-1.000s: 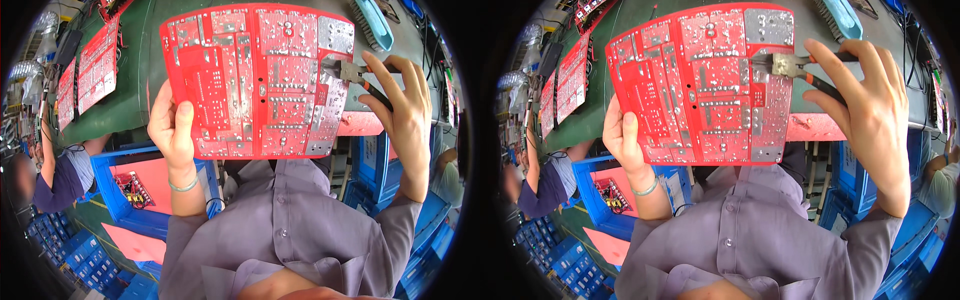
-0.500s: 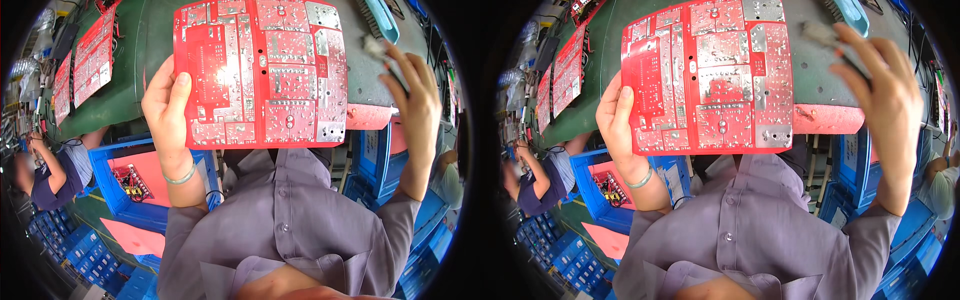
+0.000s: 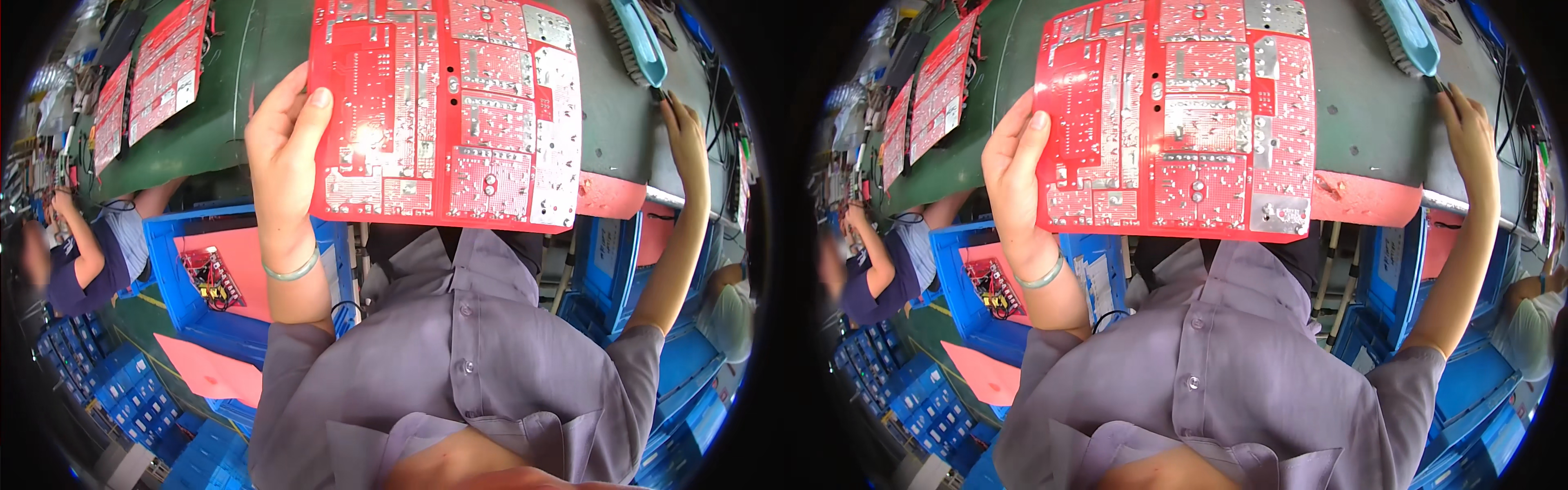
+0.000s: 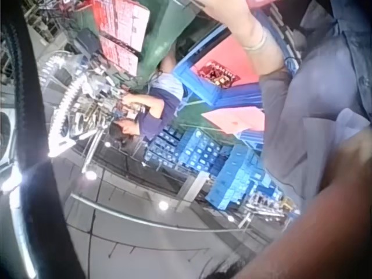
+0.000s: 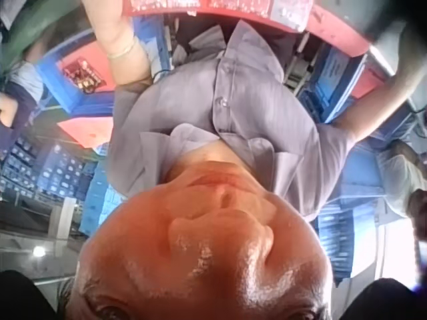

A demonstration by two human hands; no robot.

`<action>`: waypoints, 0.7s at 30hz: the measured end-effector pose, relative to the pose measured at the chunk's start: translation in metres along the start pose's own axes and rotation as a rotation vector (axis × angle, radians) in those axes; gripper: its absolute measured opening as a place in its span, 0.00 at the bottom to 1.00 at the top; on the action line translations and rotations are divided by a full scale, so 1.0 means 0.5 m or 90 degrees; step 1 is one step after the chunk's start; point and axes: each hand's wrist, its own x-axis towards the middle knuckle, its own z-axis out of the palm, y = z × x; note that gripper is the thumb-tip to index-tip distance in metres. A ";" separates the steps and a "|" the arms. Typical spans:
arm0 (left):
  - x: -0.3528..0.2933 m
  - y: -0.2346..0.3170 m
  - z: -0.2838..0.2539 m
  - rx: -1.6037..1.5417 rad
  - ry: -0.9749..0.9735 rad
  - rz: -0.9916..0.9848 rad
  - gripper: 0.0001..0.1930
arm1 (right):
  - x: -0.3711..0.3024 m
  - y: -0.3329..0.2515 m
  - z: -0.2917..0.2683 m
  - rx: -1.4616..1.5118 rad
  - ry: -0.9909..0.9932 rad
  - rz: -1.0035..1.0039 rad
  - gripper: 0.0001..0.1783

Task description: Trimming excess component leads from printed circuit boards using pliers and cleaning the surface with a brush.

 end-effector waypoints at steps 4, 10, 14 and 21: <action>0.008 0.016 -0.004 -0.026 -0.016 -0.054 0.16 | 0.031 -0.066 -0.032 0.200 0.098 0.016 0.23; 0.019 0.099 0.045 -0.024 -0.039 0.007 0.14 | 0.076 -0.168 -0.055 0.283 0.157 -0.065 0.28; -0.009 0.191 0.153 0.056 -0.107 0.128 0.16 | 0.042 -0.139 -0.067 0.263 0.176 -0.037 0.34; -0.004 0.138 0.150 0.086 -0.076 0.104 0.16 | -0.068 0.009 0.005 0.115 -0.010 0.079 0.38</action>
